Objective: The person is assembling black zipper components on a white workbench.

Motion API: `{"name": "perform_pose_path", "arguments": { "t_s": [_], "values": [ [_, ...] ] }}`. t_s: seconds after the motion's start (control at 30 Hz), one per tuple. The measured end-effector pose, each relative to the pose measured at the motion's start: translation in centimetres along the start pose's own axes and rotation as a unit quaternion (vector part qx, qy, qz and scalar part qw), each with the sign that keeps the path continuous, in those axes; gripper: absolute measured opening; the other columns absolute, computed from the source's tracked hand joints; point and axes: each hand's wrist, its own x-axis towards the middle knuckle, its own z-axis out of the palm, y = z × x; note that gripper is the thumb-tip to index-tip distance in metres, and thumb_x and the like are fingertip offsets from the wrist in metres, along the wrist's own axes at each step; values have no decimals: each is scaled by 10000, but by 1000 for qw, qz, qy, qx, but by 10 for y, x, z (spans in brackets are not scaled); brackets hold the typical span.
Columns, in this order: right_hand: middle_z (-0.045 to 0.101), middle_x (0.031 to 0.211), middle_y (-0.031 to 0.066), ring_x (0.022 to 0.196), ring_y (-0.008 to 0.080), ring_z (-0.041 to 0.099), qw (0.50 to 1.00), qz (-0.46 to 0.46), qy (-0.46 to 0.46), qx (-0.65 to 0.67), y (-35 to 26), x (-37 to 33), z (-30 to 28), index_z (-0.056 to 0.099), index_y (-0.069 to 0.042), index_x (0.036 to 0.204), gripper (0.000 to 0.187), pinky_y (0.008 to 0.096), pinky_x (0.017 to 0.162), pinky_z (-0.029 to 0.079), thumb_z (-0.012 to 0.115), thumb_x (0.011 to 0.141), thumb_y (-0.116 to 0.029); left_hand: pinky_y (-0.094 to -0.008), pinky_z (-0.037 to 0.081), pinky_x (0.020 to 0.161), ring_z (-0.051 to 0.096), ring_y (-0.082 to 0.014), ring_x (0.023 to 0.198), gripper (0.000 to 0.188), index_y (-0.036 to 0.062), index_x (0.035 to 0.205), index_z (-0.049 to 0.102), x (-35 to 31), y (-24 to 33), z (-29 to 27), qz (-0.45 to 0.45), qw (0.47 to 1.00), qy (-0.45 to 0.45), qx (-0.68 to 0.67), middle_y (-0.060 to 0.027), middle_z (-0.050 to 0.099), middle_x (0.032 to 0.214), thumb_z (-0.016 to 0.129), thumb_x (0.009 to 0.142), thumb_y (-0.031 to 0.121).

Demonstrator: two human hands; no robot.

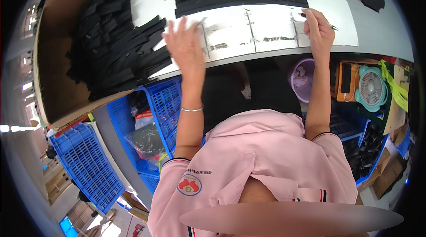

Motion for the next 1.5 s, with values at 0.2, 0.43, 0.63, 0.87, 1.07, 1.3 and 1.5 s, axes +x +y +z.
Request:
{"name": "perform_pose_path", "arguments": {
  "t_s": [0.2,0.43,0.63,0.87,1.07,1.3,1.5],
  "values": [
    [763,915,27,775,96,656,999,-48,10,-6,-16,-20,17,753,-45,1181,200,248,709,517,656,1012,-89,-573,153,1248,365,-382,1492,304,149,1303,700,-8,91,48,79,988,-122,-59,-130,545,1493,623,1012,199],
    [748,1201,71,1170,235,689,908,-284,-78,-299,-20,-59,28,692,-94,1276,377,411,1011,486,744,902,-76,-599,159,1234,338,-409,1499,513,8,1429,564,-13,104,43,108,975,-153,-123,-200,487,1530,670,978,225],
    [695,1335,33,1308,266,589,889,-262,-60,-370,0,-49,-20,678,-102,1313,398,462,1147,379,729,918,-107,-610,143,1234,326,-418,1505,628,-30,1476,493,-32,79,18,86,981,-159,-74,-211,464,1549,685,970,288],
    [698,1313,42,1269,246,594,891,-255,-22,-376,17,-43,-40,697,-87,1294,330,441,1122,406,685,965,-98,-688,56,1203,277,-408,1530,695,18,1503,488,-49,49,-5,12,988,-151,12,-198,406,1600,700,952,383],
    [706,1286,67,1222,256,616,902,-237,-14,-361,11,-43,-37,715,-84,1268,315,390,1085,423,690,954,-69,-693,19,1195,282,-392,1534,680,77,1510,504,-56,15,-26,-33,990,-136,9,-179,412,1603,696,955,420],
    [730,1217,82,1171,231,628,932,-226,-21,-282,-29,-43,3,716,-64,1245,282,361,1055,439,668,967,-48,-653,-10,1214,276,-347,1552,660,138,1522,508,-56,12,-26,-38,991,-127,-18,-127,398,1635,706,955,412],
    [761,986,63,901,125,675,982,10,-187,-6,-86,-48,102,750,-11,1109,169,266,813,532,669,996,-107,-664,13,1208,301,-350,1540,661,133,1504,525,-56,11,-25,-42,992,-114,-20,-130,439,1607,713,943,425]
  ]
}}
